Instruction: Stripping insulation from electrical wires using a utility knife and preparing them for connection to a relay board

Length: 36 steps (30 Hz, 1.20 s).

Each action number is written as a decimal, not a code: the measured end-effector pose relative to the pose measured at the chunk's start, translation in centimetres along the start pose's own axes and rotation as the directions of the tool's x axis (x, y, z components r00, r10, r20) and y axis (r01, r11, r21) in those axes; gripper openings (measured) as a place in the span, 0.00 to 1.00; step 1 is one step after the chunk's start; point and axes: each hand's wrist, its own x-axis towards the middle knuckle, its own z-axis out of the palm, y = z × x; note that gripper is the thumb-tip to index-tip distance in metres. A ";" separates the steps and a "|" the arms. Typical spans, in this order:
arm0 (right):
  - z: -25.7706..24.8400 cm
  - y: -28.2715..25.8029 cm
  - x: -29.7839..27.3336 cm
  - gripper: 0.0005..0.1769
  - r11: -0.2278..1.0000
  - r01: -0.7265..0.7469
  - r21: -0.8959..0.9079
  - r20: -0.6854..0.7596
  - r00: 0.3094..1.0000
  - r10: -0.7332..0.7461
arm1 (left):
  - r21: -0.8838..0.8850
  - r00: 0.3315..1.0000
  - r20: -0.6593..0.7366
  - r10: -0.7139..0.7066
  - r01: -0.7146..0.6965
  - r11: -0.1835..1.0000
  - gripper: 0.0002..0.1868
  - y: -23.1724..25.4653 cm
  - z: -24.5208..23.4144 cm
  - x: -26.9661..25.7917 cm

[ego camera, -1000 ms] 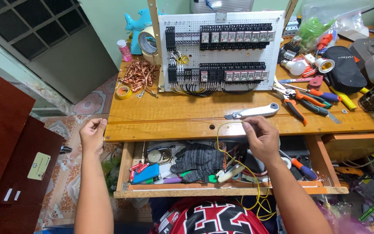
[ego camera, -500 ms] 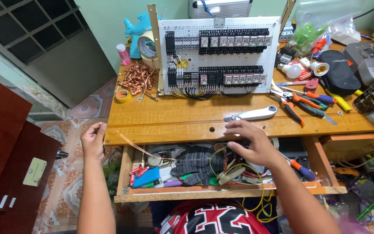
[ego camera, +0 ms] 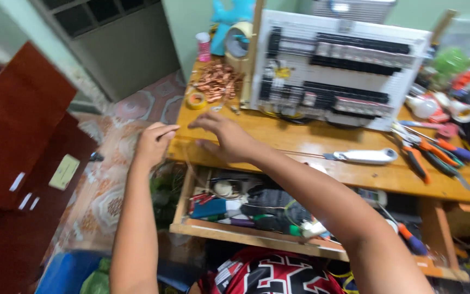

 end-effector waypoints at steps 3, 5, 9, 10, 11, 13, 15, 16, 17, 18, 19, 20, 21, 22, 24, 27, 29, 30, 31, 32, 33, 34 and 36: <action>4.8 4.8 3.3 0.20 0.992 0.055 -0.116 0.013 0.998 -0.054 | -0.029 0.998 -0.013 -0.064 0.063 0.998 0.09 -0.2 -0.4 -0.4; 6.6 6.3 4.4 0.21 0.989 -0.002 -0.151 0.061 0.998 0.011 | -0.162 0.982 -0.025 -0.186 0.180 0.970 0.11 -0.5 -0.2 -1.1; 8.2 6.8 5.9 0.22 0.969 -0.113 -0.219 0.135 0.980 0.145 | -0.432 0.933 -0.016 -0.360 0.318 0.844 0.19 -1.7 0.9 -2.6; 8.4 6.6 6.3 0.22 0.971 -0.105 -0.216 0.154 0.978 0.140 | -0.438 0.927 -0.028 -0.373 0.325 0.838 0.19 -2.3 1.8 -2.9; 8.5 6.3 6.6 0.22 0.964 -0.121 -0.236 0.177 0.970 0.165 | -0.547 0.911 -0.033 -0.412 0.328 0.770 0.19 -2.8 2.6 -3.2; 9.4 7.2 7.0 0.24 0.958 -0.133 -0.253 0.211 0.959 0.189 | -0.652 0.887 -0.040 -0.460 0.326 0.685 0.19 -3.5 3.9 -3.6; 10.9 9.7 7.2 0.10 0.950 -0.134 -0.282 0.219 0.955 0.200 | -0.700 0.868 0.006 -0.497 0.359 0.618 0.18 -4.0 4.6 -4.0; 10.6 9.6 7.3 0.10 0.951 -0.130 -0.279 0.231 0.952 0.198 | -0.703 0.862 0.002 -0.506 0.361 0.613 0.18 -4.7 4.9 -3.9; 10.3 9.4 7.4 0.10 0.957 -0.193 -0.217 0.212 0.948 0.239 | -0.698 0.875 -0.016 -0.484 0.337 0.632 0.17 -5.3 5.2 -3.8; 10.0 9.3 7.5 0.10 0.955 -0.255 -0.153 0.196 0.939 0.282 | -0.692 0.887 -0.033 -0.461 0.313 0.650 0.16 -6.0 5.5 -3.7; 9.7 8.9 7.5 0.10 0.956 -0.250 -0.152 0.204 0.939 0.278 | -0.694 0.883 -0.039 -0.467 0.313 0.649 0.16 -5.9 5.4 -3.5; 9.5 8.5 7.5 0.09 0.943 -0.290 -0.162 0.164 0.934 0.316 | -0.692 0.891 -0.084 -0.445 0.269 0.670 0.15 -5.8 5.3 -3.2; 9.0 8.1 7.6 0.09 0.928 -0.330 -0.172 0.121 0.928 0.352 | -0.688 0.899 -0.130 -0.419 0.223 0.691 0.14 -5.7 5.3 -2.8; 9.4 8.4 7.6 0.09 0.930 -0.325 -0.174 0.127 0.929 0.348 | -0.689 0.897 -0.136 -0.421 0.220 0.690 0.14 -5.3 4.9 -2.6; 10.1 9.1 7.3 0.07 0.904 -0.373 -0.209 0.051 0.919 0.391 | -0.677 0.909 -0.214 -0.358 0.126 0.725 0.14 -4.3 4.3 -2.1; 11.0 9.8 6.9 0.08 0.888 -0.416 -0.199 -0.011 0.906 0.422 | -0.668 0.913 -0.263 -0.313 0.061 0.741 0.13 -3.7 3.4 -1.7; 10.9 9.2 6.7 0.08 0.885 -0.431 -0.177 -0.036 0.901 0.431 | -0.641 0.909 -0.298 -0.292 0.036 0.767 0.13 -2.8 3.0 -1.8; 10.9 8.9 6.5 0.08 0.882 -0.446 -0.154 -0.063 0.895 0.441 | -0.611 0.905 -0.330 -0.268 0.012 0.791 0.13 -2.4 2.8 -1.7; 10.8 8.8 6.4 0.08 0.882 -0.446 -0.155 -0.064 0.895 0.441 | -0.612 0.905 -0.330 -0.268 0.011 0.791 0.13 -2.0 2.8 -2.1; 10.7 8.8 6.3 0.08 0.884 -0.443 -0.152 -0.077 0.897 0.436 | -0.576 0.902 -0.350 -0.253 0.006 0.818 0.13 -1.6 2.7 -2.5; 10.6 8.8 6.2 0.08 0.886 -0.440 -0.148 -0.092 0.898 0.430 | -0.537 0.899 -0.369 -0.236 0.001 0.843 0.14 -1.3 2.7 -2.8; 10.6 8.8 6.2 0.08 0.886 -0.440 -0.149 -0.095 0.898 0.430 | -0.538 0.900 -0.369 -0.233 -0.002 0.843 0.14 -0.2 2.2 -3.2; 10.7 8.7 6.0 0.08 0.887 -0.443 -0.129 -0.117 0.895 0.430 | -0.352 0.901 -0.399 -0.171 0.022 0.936 0.13 1.8 1.3 -4.3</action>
